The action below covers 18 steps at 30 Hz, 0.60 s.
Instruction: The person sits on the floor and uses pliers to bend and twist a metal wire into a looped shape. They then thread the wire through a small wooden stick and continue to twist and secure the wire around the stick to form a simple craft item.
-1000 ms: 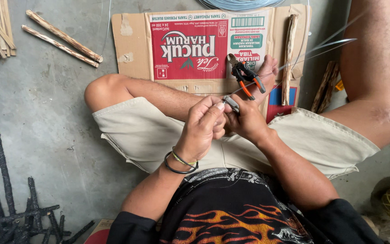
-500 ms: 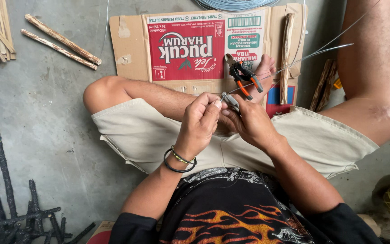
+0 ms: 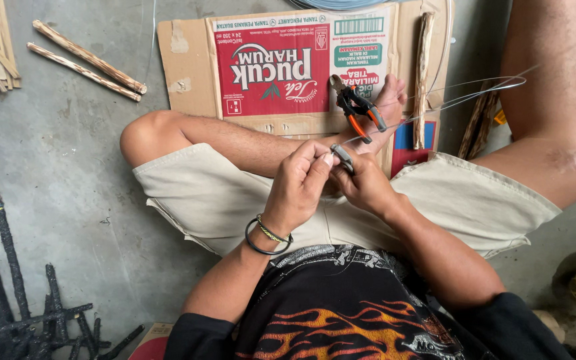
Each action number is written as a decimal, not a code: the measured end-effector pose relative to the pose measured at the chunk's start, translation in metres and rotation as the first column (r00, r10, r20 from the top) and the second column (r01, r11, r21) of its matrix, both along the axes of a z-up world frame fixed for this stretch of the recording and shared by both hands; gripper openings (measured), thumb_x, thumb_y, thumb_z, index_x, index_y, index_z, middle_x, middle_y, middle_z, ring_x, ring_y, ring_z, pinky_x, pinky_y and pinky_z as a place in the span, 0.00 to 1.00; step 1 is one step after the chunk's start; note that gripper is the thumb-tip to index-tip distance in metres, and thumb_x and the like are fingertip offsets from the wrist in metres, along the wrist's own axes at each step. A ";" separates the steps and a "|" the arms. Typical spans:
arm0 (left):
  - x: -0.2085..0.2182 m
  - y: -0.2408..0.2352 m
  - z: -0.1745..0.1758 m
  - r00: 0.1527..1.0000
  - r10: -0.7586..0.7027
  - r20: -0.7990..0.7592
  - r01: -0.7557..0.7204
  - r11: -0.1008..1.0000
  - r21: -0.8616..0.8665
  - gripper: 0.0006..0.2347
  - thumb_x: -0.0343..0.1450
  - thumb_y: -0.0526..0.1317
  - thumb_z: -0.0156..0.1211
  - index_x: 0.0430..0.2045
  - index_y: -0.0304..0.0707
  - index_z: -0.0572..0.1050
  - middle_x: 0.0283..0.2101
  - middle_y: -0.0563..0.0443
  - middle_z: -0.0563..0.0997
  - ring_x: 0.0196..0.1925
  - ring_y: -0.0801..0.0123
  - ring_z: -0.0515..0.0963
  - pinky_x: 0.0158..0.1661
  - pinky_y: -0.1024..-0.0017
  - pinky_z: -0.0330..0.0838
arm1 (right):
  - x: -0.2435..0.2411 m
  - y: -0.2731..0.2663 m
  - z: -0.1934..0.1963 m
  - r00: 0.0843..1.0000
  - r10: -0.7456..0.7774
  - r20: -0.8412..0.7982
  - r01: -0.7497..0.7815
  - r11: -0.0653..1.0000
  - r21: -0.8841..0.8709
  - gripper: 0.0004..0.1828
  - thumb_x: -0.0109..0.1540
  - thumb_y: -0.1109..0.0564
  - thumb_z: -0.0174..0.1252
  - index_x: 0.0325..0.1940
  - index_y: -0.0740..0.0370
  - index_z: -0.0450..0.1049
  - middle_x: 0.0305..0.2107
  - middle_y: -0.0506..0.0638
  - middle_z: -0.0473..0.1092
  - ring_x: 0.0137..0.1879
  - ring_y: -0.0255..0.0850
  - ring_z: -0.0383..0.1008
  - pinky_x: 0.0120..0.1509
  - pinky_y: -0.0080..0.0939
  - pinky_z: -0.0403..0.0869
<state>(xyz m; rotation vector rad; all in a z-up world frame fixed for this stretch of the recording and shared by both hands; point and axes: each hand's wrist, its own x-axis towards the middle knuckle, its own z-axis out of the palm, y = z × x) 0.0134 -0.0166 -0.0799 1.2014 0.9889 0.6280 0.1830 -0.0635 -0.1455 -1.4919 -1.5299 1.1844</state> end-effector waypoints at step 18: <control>-0.006 0.012 0.003 1.000 -0.004 -0.027 0.006 0.998 0.062 0.06 0.79 0.34 0.50 0.38 0.28 0.73 0.35 0.51 0.82 0.39 0.81 0.79 0.41 0.78 0.76 | 0.003 0.012 0.056 0.991 0.063 0.121 -0.051 0.994 -0.098 0.14 0.68 0.53 0.56 0.52 0.66 0.68 0.32 0.63 0.75 0.40 0.63 0.75 0.41 0.54 0.71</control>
